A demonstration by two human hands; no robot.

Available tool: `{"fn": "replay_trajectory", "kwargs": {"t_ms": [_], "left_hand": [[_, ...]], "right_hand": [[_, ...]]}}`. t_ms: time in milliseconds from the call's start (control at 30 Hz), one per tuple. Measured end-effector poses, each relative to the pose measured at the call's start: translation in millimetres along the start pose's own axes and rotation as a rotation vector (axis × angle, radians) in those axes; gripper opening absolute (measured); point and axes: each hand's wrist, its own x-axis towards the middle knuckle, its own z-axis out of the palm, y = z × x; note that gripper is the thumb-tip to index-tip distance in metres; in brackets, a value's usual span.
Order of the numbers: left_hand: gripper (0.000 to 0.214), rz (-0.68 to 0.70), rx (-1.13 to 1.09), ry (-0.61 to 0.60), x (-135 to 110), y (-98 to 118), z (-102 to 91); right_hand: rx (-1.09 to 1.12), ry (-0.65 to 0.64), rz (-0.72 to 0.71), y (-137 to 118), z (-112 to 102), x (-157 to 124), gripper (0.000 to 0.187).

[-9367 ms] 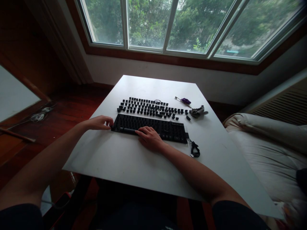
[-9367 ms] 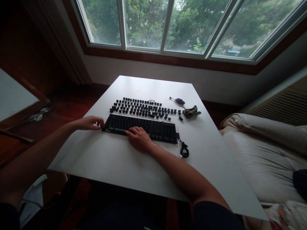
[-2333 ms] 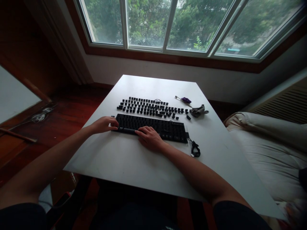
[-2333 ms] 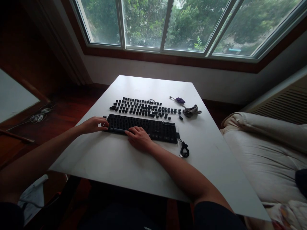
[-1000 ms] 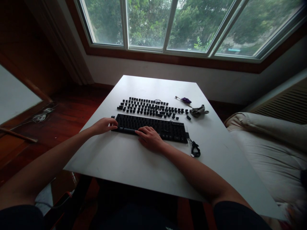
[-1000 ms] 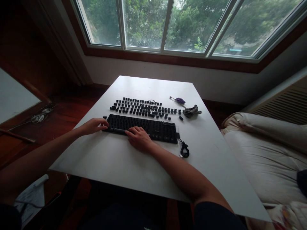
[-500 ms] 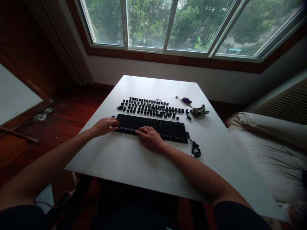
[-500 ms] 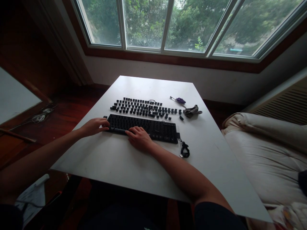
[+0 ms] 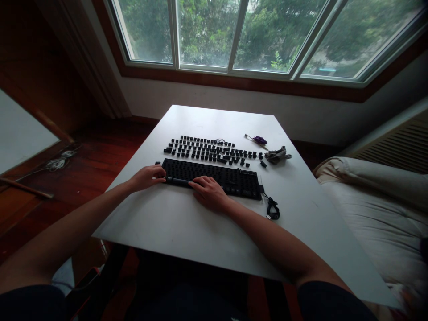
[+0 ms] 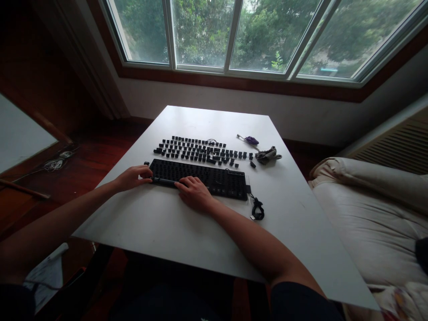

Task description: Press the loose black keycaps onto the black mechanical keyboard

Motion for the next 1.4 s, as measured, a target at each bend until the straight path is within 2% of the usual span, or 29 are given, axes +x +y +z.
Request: {"fn": "replay_trajectory", "kwargs": {"t_ms": [167,433,600,800,967,1167,1267,1400], "left_hand": [[0.030,-0.040,-0.066,0.049,-4.0,-8.4,7.4],[0.023,0.044,0.231,-0.022,-1.5,4.2,-3.7],[0.021,0.086,0.246,-0.052,-1.9,4.2,-4.1],[0.024,0.005,0.089,0.032,-11.3,2.8,1.8],[0.030,-0.016,0.060,0.097,-17.6,-2.9,5.1],[0.023,-0.078,0.019,0.153,-22.9,-16.6,7.1],[0.016,-0.157,0.005,0.197,-23.4,-21.5,8.0],[0.025,-0.344,-0.039,0.206,-17.4,-17.7,8.2]], "right_hand": [[0.008,0.001,-0.001,0.8,1.7,-0.1,0.046],[-0.011,-0.001,-0.001,0.4,4.9,0.6,0.044],[-0.013,-0.004,-0.004,-1.7,3.7,0.1,0.045],[-0.002,-0.003,-0.005,-4.0,2.4,-0.6,0.045],[-0.005,-0.002,-0.003,-3.8,2.4,-0.5,0.045],[-0.006,-0.007,-0.004,-3.7,1.5,0.0,0.044],[-0.005,-0.009,-0.002,-3.5,2.2,0.3,0.044],[0.000,-0.013,0.001,-3.4,3.0,1.0,0.044]]}}
